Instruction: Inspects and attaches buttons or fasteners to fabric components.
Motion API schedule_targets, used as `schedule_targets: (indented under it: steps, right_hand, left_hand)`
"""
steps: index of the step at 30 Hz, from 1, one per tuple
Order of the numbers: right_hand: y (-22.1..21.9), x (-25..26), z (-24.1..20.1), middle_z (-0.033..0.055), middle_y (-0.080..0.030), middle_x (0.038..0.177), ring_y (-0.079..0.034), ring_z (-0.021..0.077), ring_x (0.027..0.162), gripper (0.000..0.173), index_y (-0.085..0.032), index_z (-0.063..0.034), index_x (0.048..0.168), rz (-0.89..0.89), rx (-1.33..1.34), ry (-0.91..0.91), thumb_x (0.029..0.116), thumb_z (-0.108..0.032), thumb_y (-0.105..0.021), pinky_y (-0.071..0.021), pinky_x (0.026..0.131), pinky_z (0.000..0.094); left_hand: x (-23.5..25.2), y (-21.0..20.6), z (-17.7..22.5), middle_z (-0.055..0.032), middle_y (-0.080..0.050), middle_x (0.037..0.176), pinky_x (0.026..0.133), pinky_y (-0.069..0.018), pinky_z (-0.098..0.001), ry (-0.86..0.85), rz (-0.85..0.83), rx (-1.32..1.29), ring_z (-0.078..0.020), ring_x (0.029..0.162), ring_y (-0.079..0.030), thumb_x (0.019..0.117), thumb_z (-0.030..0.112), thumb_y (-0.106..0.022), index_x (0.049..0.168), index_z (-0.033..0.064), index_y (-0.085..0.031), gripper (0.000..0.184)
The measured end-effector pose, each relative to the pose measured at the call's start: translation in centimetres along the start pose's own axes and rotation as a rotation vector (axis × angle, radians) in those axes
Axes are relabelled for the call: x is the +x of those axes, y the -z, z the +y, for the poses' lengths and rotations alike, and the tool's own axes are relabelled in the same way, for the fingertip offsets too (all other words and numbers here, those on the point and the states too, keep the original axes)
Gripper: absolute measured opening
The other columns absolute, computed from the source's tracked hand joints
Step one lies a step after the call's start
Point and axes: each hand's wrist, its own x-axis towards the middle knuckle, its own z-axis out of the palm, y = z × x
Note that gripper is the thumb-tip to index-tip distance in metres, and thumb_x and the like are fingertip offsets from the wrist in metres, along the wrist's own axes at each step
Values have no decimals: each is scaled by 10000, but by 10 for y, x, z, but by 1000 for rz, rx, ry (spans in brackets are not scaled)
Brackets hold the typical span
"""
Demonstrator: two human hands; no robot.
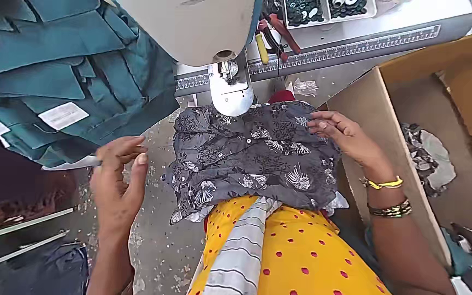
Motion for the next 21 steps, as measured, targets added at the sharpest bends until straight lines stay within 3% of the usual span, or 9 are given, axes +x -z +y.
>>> schedule_targets:
  steps: [3,5,7,9,12,15,16,19,21]
  right_hand:
    - [-19,3,-6,121,-733,1088,-720,205,980,288,-641,-10,1258,-68,-89,20,1089,-163,-466,-580,911,436]
    - [-38,5,-9,91,-752,1013,-722,171,929,303,-703,-8,1153,-207,-149,47,1089,-176,-459,-581,890,418]
    - [-55,12,-9,86,-742,1152,-700,163,1068,318,-725,-49,1192,-345,-258,124,1076,-218,-481,-547,974,403]
    - [-68,25,-12,154,-616,1389,-590,283,1291,353,-660,-90,1346,-353,-445,203,1054,-245,-536,-471,1086,496]
    - [-74,46,-25,215,-593,1393,-567,396,1302,363,-625,-55,1367,-191,-586,255,1026,-170,-577,-448,1072,611]
    - [-78,53,-43,169,-696,1190,-679,346,1085,279,-705,-72,1248,-174,-563,286,1035,-171,-555,-524,924,606]
    - [-84,54,-48,157,-709,1138,-689,326,1040,273,-717,-76,1220,-220,-537,297,1042,-185,-540,-531,904,592]
    - [-112,54,-56,130,-723,1151,-699,282,1050,296,-718,-75,1219,-385,-475,376,1067,-227,-515,-543,937,543]
    - [-132,55,-61,131,-716,1196,-681,294,1122,316,-712,-82,1239,-465,-459,429,1070,-243,-499,-525,975,535]
  left_hand:
    - [-23,-12,-33,-242,-632,1272,907,-546,-474,350,-137,77,-281,1051,-669,1061,367,-458,1350,-19,-573,495]
    - [-40,-14,-51,-305,-632,1235,943,-504,-618,625,-402,107,-421,1081,-655,1088,366,-430,1369,-61,-539,523]
    - [-55,-25,-62,-331,-643,1208,1003,-436,-677,817,-665,117,-491,1131,-627,1110,386,-388,1306,-88,-597,553]
    - [-66,-36,-60,-283,-678,1188,1018,-477,-585,965,-787,69,-404,1112,-668,1129,399,-309,1230,-89,-645,601]
    - [-76,-47,-51,-236,-667,1077,896,-529,-466,1094,-659,-93,-276,936,-671,1136,397,-259,1198,-94,-624,615]
    - [-78,-53,-51,-223,-614,1128,842,-535,-438,1145,-520,-268,-256,921,-645,1133,419,-222,1353,-68,-507,606]
    - [-78,-54,-52,-196,-612,1108,826,-544,-416,1127,-473,-309,-230,911,-647,1131,421,-233,1357,-56,-504,593]
    - [-74,-56,-53,-119,-612,1060,801,-540,-351,1055,-309,-404,-146,872,-622,1109,391,-370,1356,-33,-516,512]
    - [-67,-59,-53,-63,-594,997,747,-517,-293,1015,-213,-439,-90,806,-582,1071,318,-502,1249,-21,-555,387]
